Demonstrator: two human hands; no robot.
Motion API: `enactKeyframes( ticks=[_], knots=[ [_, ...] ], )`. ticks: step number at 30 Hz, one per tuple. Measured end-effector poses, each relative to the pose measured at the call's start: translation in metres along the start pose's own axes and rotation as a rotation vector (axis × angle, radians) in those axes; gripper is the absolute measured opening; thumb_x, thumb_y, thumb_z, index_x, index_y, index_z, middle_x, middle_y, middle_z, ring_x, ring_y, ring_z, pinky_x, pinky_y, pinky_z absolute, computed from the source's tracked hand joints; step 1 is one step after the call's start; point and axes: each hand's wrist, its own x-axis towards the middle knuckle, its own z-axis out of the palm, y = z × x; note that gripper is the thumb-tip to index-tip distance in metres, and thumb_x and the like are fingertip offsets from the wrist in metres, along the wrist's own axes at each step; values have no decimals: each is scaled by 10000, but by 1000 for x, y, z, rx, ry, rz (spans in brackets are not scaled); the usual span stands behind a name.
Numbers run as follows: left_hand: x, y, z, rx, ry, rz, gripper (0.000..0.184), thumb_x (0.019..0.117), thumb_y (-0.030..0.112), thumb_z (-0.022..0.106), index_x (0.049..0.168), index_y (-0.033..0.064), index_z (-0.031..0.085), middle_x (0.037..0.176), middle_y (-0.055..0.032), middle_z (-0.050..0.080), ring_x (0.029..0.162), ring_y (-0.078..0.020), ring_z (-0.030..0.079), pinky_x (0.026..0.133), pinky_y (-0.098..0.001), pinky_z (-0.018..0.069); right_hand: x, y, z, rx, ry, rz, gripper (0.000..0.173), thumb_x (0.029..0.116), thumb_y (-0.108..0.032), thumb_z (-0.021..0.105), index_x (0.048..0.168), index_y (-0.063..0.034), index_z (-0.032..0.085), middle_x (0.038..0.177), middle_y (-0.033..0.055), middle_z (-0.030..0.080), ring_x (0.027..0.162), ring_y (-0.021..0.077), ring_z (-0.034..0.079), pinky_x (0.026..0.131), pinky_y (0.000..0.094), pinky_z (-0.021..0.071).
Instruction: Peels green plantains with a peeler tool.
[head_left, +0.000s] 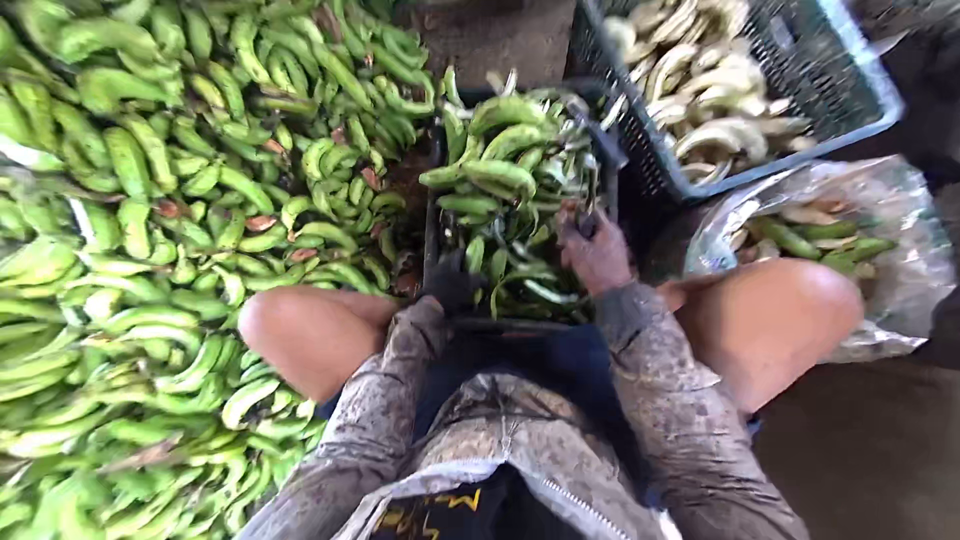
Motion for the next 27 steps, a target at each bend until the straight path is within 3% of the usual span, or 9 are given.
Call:
enactKeyframes(
  ticks=[3,6,9,11,13,18,20,24,27],
  knots=[
    [-13,-14,-23,-850,-104,152,463,998,141,615,1430,45,478,1206,-146,660,1021,-234,687,867,-438,605,-4,7,3,-205,-114,-130,601,960,-466,683,1404,-90,534,1114,132,686,960,207,680,883,452,560],
    [-19,-4,-28,-1260,-62,269,488,1107,433,359,1429,98,509,1262,-123,649,1112,-247,657,927,-482,576,-9,13,20,-330,-247,-262,549,1019,-522,520,1315,-63,580,996,117,687,868,207,675,800,455,555],
    [-17,10,-34,-1232,126,286,525,1114,462,254,1412,113,509,1164,-68,658,1016,-143,659,867,-367,587,-22,-15,28,-425,-505,-204,453,1108,-381,441,1354,-32,593,1153,165,691,1040,239,670,964,467,512],
    [-13,13,-41,-1236,158,253,497,1123,409,268,1455,100,471,1258,-79,628,1114,-142,631,957,-370,553,-24,14,42,-373,-410,-452,449,1067,-392,481,1249,-23,662,1087,153,718,975,223,698,902,440,555],
    [-10,21,-42,-1265,191,144,457,1116,421,315,1338,96,547,1086,-76,659,937,-149,659,811,-360,584,-27,24,50,-388,-425,-543,462,1049,-411,516,1241,-18,664,1139,181,711,1009,281,707,916,503,563],
    [-26,32,-24,-1019,87,244,420,1128,296,325,1343,19,556,1110,-88,655,973,-119,647,876,-327,570,9,11,48,-571,-302,-381,474,1068,-409,519,1291,1,601,1272,267,628,1130,433,655,962,639,511],
    [-31,28,-21,-1153,2,230,445,1123,381,306,1219,52,591,909,-71,651,761,-139,650,683,-324,589,25,9,39,-602,-199,-295,533,1070,-454,494,1328,2,585,1328,272,607,1191,439,632,1004,643,489],
    [-28,11,-37,-1401,-54,228,540,1111,481,233,1336,92,533,935,-123,655,727,-220,664,613,-380,600,21,11,32,-553,-54,-200,558,1067,-496,458,1281,3,589,1198,257,663,1107,403,669,962,610,512],
    [-11,9,-40,-1229,79,223,534,1113,478,267,1351,98,558,1061,-90,663,881,-167,664,755,-358,596,1,13,38,-457,-206,-425,474,1057,-409,521,1231,18,631,1099,225,693,1003,336,696,918,530,555]
  ],
)
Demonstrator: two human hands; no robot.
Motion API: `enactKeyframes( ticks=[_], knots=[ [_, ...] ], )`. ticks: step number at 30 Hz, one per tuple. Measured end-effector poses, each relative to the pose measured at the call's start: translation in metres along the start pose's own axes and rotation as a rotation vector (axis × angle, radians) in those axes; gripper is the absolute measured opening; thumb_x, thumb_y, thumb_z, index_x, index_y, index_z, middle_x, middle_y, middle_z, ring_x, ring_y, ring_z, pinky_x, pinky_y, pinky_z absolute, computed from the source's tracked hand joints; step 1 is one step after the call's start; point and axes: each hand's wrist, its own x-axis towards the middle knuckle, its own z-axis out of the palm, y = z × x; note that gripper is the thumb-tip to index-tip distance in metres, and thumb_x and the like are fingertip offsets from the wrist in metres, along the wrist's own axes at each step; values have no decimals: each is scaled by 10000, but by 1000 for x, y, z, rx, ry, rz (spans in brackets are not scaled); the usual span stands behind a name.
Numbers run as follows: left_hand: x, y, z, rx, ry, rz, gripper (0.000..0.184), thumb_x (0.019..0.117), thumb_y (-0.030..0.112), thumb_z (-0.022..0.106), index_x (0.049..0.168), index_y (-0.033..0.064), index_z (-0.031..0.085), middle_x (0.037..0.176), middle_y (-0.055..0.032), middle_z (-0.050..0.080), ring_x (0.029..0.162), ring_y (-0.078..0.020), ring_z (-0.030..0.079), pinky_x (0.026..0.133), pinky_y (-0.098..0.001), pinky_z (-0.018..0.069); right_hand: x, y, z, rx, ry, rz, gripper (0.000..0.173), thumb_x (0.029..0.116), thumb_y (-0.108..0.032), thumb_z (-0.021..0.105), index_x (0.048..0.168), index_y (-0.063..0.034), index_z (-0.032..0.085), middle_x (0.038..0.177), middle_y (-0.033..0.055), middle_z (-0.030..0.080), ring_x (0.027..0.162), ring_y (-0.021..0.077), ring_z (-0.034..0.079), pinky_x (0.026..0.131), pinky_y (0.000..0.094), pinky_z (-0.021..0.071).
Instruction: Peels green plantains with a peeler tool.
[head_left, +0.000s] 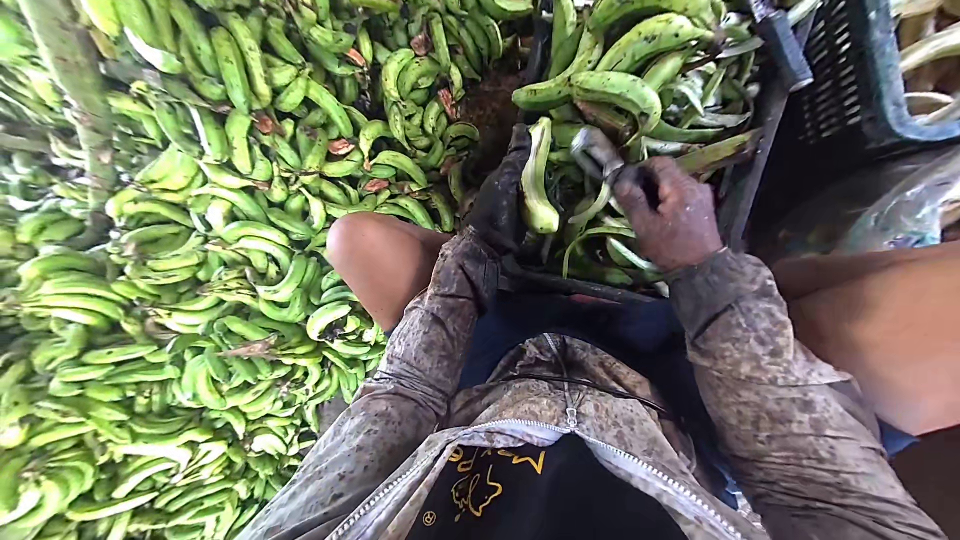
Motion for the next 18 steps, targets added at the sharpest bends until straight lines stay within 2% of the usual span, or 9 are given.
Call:
enactKeyframes(
  ticks=[1,2,5,8,9,11,15,16,18],
  knots=[
    [4,-1,0,57,7,37,500,1123,419,290,1397,84,540,1164,-87,661,1002,-149,657,874,-354,579,-4,-3,4,38,-53,-99,449,1045,-388,547,1215,16,647,1086,206,703,984,307,703,912,505,568],
    [4,0,5,106,19,65,469,1127,368,304,1409,69,529,1189,-78,655,1034,-124,648,911,-331,565,-6,-6,8,63,-110,-149,439,1034,-384,574,1209,10,657,1088,195,710,988,300,708,919,502,570],
    [-8,5,21,134,-75,26,398,1127,275,323,1398,52,510,1096,-69,653,921,-111,652,814,-301,582,9,-6,4,9,-145,-43,494,1023,-409,615,1237,36,623,1150,252,672,1056,380,678,962,581,526],
    [-17,7,21,-23,-239,-166,478,1123,425,266,1161,65,579,807,-80,632,618,-156,630,525,-300,568,28,4,-16,-116,48,110,577,1026,-489,561,1291,22,592,1312,277,610,1176,434,633,998,624,490],
    [-18,7,16,-44,-272,-211,519,1118,464,257,1148,56,577,793,-93,625,587,-175,625,492,-315,566,30,5,-20,-119,97,141,585,1028,-498,542,1299,18,591,1325,273,606,1193,430,627,1003,623,486],
    [-17,6,7,24,-207,-200,505,1120,449,276,1222,53,572,838,-97,630,617,-185,636,525,-335,587,24,8,-21,-77,142,139,578,1034,-498,525,1267,25,605,1248,259,642,1142,388,651,988,575,506],
    [3,4,12,367,297,55,370,1112,297,419,1229,13,625,963,-77,676,817,-125,665,750,-332,596,-2,-1,1,107,-55,-93,449,1032,-401,574,1169,18,660,1026,182,699,923,260,691,876,459,566],
    [6,7,18,369,338,83,311,1104,228,441,1233,-5,604,971,-53,653,844,-74,641,790,-280,572,-3,-4,5,126,-126,-137,432,1022,-393,593,1159,9,675,1018,170,709,920,255,695,878,463,567],
    [8,6,25,282,245,71,270,1096,158,438,1262,-10,569,984,-47,645,854,-63,635,797,-262,567,4,-5,7,94,-201,-88,437,1026,-385,611,1170,23,673,1041,212,708,957,327,699,901,542,544]
  ],
)
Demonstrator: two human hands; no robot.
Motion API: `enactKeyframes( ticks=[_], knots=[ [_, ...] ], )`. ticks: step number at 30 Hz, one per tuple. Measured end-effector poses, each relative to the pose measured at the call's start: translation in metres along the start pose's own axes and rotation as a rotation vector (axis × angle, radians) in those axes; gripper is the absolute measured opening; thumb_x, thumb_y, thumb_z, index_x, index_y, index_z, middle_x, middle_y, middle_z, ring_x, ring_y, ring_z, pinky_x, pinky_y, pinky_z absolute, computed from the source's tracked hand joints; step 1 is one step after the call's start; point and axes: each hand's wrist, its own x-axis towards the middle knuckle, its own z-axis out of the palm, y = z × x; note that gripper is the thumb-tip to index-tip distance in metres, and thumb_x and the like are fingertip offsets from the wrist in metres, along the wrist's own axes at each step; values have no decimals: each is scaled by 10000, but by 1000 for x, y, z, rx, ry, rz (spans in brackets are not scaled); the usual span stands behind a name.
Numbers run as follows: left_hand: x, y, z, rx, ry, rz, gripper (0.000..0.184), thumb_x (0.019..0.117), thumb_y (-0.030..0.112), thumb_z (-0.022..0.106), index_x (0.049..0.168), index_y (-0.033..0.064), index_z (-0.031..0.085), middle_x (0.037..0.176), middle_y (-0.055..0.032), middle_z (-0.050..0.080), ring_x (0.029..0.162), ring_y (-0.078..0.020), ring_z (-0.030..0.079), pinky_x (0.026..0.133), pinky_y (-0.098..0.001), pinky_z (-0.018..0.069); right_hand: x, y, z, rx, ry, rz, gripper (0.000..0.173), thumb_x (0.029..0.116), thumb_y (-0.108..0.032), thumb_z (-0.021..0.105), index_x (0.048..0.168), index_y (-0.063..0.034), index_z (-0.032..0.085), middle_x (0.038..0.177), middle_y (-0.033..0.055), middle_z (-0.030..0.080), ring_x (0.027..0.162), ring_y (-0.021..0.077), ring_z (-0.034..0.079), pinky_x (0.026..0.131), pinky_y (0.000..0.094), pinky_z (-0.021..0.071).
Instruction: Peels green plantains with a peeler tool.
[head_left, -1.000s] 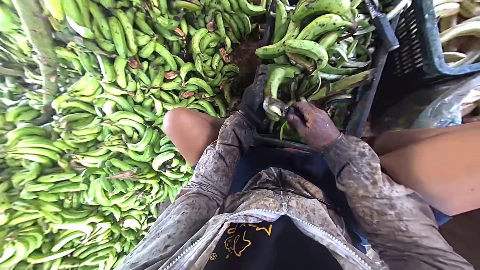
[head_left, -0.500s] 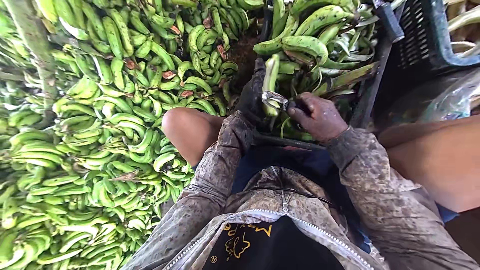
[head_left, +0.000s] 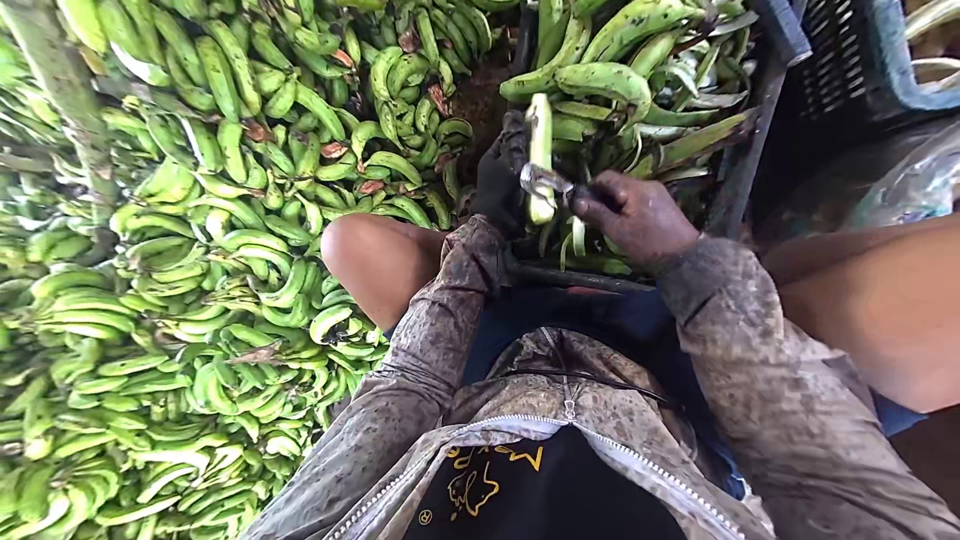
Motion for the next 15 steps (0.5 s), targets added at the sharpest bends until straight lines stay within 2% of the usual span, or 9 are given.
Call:
enactKeyframes(
  ticks=[2,4,6,8,9,10,11,12,15],
  knots=[
    [-7,-5,-3,-66,-249,-78,350,1127,249,356,1353,42,525,987,-63,652,806,-101,652,719,-281,592,14,9,-12,-102,86,153,516,1034,-439,587,1196,47,644,1117,267,680,1045,406,676,955,604,515],
    [-11,-11,-10,-246,-484,-206,487,1134,394,231,1227,54,568,838,-103,660,618,-168,647,521,-305,580,23,14,-26,-183,237,298,603,1041,-513,520,1251,44,616,1228,285,649,1145,437,648,999,628,487],
    [-9,-22,-20,-438,-667,-269,591,1116,459,148,1326,45,513,901,-145,655,621,-216,650,502,-336,584,20,14,-32,-182,323,354,624,1041,-547,481,1275,17,608,1242,256,651,1161,397,646,1007,589,486],
    [-9,-25,-20,-429,-525,-192,525,1119,433,215,1356,69,508,946,-124,668,672,-186,668,544,-323,600,8,9,-23,-140,311,261,576,1050,-508,492,1238,22,617,1126,238,679,1048,359,679,938,547,530],
    [-11,-20,-15,-303,-309,-119,443,1129,371,277,1347,84,536,982,-73,669,742,-114,658,623,-274,591,0,5,-13,-99,272,176,531,1052,-464,513,1216,27,629,1068,226,689,981,338,690,896,530,550],
    [-12,-15,-9,-172,-114,-42,402,1130,300,337,1406,75,525,1115,-45,660,919,-58,643,806,-249,569,-7,1,-1,-57,211,93,490,1050,-426,535,1208,25,642,1059,214,696,960,325,698,888,526,563],
    [-10,-13,-4,-117,14,25,376,1123,230,362,1411,32,500,1171,-55,632,1008,-52,615,897,-252,536,-13,-3,10,-44,150,11,466,1046,-406,545,1200,19,656,1076,209,704,961,328,707,883,536,573],
    [-6,-11,0,-97,70,70,332,1114,172,371,1368,1,498,1133,-52,614,996,-40,602,897,-238,527,-15,-4,19,-60,101,-47,471,1048,-416,542,1198,14,664,1101,215,709,973,347,717,876,557,576],
    [-6,-10,-10,-46,-278,54,325,1109,129,329,1271,-24,565,1010,-35,646,870,-20,606,806,-191,530,5,2,9,-110,35,96,490,1079,-419,497,1246,22,627,1147,258,679,1045,418,686,928,624,530]
  ],
)
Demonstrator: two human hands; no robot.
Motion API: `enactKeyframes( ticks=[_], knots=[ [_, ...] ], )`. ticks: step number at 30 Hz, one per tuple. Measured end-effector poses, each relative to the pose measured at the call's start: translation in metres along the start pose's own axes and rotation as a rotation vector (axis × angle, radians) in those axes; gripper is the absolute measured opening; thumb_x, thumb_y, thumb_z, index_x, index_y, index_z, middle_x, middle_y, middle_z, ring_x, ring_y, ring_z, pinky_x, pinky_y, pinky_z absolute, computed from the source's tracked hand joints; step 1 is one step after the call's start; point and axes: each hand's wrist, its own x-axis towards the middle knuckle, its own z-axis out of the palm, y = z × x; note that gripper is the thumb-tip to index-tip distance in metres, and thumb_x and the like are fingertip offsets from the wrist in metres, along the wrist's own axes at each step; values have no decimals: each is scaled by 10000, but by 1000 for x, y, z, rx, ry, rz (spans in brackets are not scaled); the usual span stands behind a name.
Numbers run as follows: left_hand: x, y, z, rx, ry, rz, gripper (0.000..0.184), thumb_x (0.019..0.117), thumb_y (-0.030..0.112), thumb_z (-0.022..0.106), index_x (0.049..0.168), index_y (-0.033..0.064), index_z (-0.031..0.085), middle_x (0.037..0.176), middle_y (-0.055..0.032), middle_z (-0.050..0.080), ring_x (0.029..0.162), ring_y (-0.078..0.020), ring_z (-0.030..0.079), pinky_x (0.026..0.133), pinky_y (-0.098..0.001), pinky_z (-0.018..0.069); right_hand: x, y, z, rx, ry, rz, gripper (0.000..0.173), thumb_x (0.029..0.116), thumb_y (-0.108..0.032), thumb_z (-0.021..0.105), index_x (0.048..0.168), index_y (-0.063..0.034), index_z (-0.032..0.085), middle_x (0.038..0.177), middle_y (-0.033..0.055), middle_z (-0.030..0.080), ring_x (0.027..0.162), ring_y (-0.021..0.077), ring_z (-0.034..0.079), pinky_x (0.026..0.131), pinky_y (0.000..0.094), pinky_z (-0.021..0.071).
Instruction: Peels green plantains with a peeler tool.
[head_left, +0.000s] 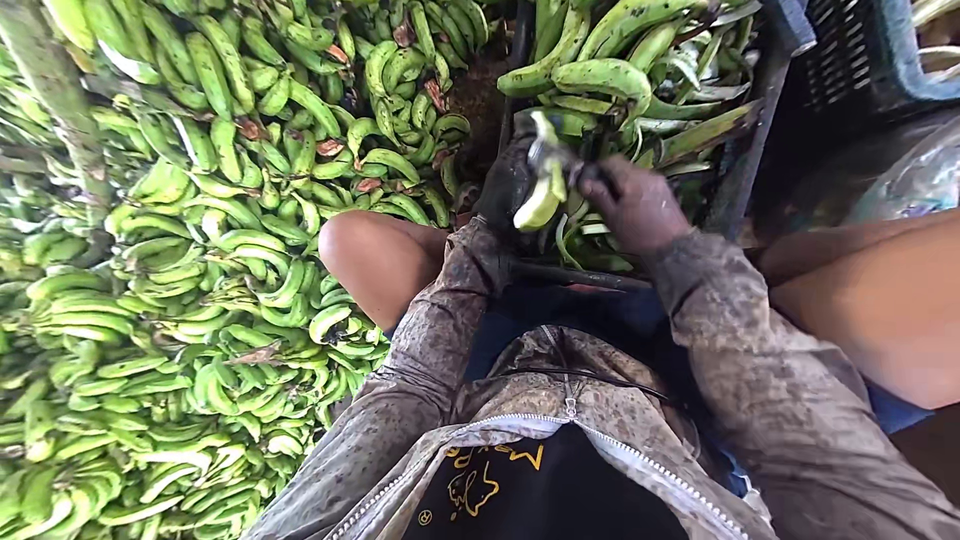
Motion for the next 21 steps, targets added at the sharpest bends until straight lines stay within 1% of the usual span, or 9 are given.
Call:
enactKeyframes(
  ticks=[2,3,5,7,9,11,14,19,21],
  knots=[
    [-4,-3,-2,-222,-301,-203,396,1121,221,226,1141,40,578,810,-33,661,645,-78,629,570,-223,559,21,12,-16,-33,50,159,546,1081,-464,465,1274,26,608,1189,274,665,1118,436,661,984,632,495],
    [-4,-4,-2,-339,-403,-287,473,1131,310,177,1157,46,568,808,-70,654,623,-134,636,530,-267,566,26,16,-23,-43,97,202,567,1077,-492,451,1262,20,607,1185,265,665,1118,420,660,989,611,493],
    [0,-9,-1,-446,-379,-319,552,1123,420,151,1256,52,539,847,-117,658,620,-199,655,501,-322,584,22,18,-31,-40,169,211,592,1068,-521,446,1256,17,608,1170,256,667,1102,396,663,979,586,496],
    [6,-13,-2,-353,-94,-245,460,1126,418,245,1270,96,540,919,-88,655,720,-176,661,590,-325,594,11,16,-26,-22,191,184,578,1058,-513,461,1265,5,612,1167,243,673,1094,377,669,972,572,510],
    [14,-16,-4,-177,250,-201,462,1102,448,379,1381,125,556,1150,-91,668,991,-182,667,839,-402,591,0,12,-11,11,165,126,554,1053,-483,496,1253,19,615,1150,248,673,1070,382,672,958,576,521],
    [21,-15,-2,-157,443,-181,522,1077,501,417,1426,128,528,1275,-101,640,1133,-193,632,947,-435,550,-9,8,3,15,115,50,542,1044,-465,542,1241,33,621,1160,254,669,1058,393,677,944,583,535],
    [25,-9,-2,-330,537,-182,561,1064,527,435,1463,136,487,1351,-117,603,1210,-224,606,983,-478,539,-12,5,14,-34,56,26,553,1035,-483,564,1243,26,622,1209,278,647,1057,436,681,905,620,542],
    [16,-1,20,-299,502,-150,458,1101,434,378,1358,97,552,1238,-110,631,1130,-202,617,948,-453,538,0,10,13,-35,104,94,553,1061,-480,506,1261,24,615,1209,271,654,1080,431,675,934,612,528],
    [12,-2,30,-330,478,-149,474,1107,417,373,1439,106,507,1343,-115,600,1224,-214,586,1023,-472,508,-1,10,13,-22,153,51,550,1061,-475,505,1247,29,622,1188,268,663,1066,412,681,936,584,534]
  ],
)
